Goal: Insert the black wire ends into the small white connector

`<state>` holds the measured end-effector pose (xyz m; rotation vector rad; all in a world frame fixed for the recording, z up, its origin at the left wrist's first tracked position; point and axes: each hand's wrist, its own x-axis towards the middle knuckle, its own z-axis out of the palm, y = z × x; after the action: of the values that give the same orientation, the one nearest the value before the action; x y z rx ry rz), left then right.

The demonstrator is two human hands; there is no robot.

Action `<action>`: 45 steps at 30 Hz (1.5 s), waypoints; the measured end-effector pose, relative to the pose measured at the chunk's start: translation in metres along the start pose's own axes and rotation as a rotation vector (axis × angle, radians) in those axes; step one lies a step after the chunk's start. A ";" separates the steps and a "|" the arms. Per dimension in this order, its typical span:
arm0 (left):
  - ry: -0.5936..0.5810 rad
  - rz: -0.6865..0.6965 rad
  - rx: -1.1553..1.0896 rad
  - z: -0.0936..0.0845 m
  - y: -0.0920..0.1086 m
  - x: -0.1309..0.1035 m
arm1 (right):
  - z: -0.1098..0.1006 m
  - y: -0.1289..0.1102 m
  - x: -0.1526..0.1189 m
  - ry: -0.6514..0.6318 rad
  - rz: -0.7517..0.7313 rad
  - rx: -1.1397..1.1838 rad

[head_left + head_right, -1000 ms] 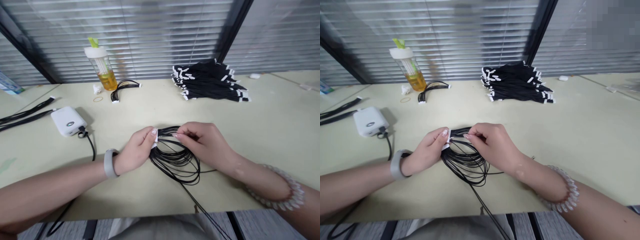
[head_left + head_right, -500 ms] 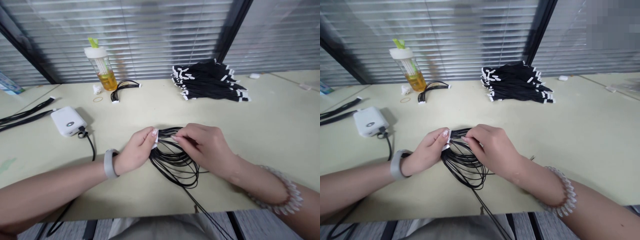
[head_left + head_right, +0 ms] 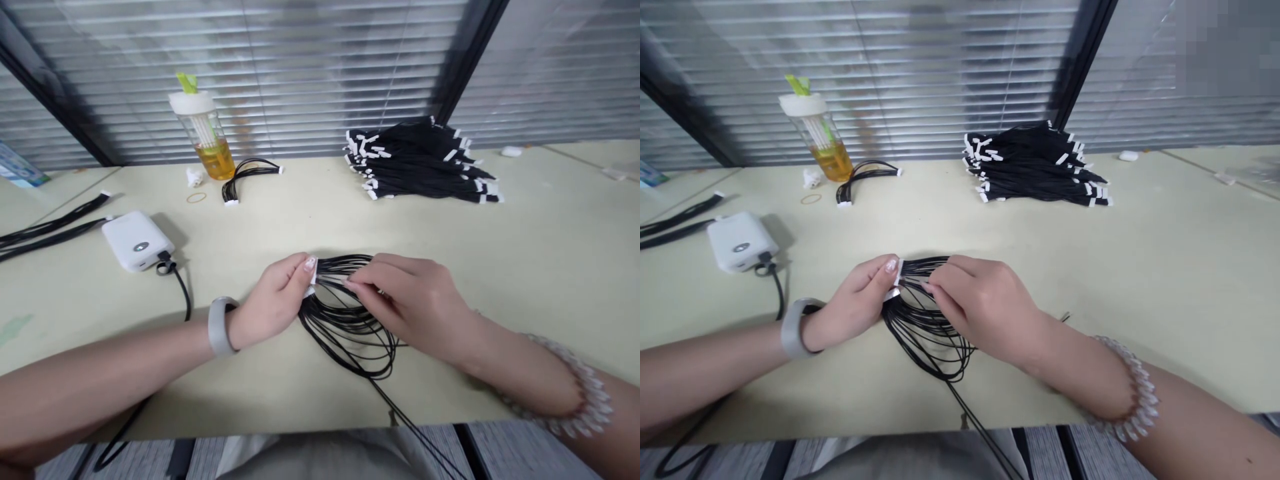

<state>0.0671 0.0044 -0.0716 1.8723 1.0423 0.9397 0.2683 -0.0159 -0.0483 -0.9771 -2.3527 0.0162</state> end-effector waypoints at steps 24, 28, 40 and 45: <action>-0.093 -0.012 -0.009 -0.002 0.000 0.000 | 0.005 0.009 0.003 -0.018 -0.055 0.001; -0.121 -0.002 -0.029 -0.003 0.000 0.000 | 0.005 0.006 0.003 -0.018 -0.062 0.010; -0.084 0.008 0.009 -0.002 0.001 0.000 | 0.002 0.012 0.005 -0.160 0.004 -0.025; 0.015 -0.030 0.054 0.000 0.001 0.000 | -0.012 0.002 0.006 0.005 0.013 0.000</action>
<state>0.0675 0.0036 -0.0710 1.8907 1.1118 0.9178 0.2723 -0.0128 -0.0362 -0.9909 -2.3420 0.0190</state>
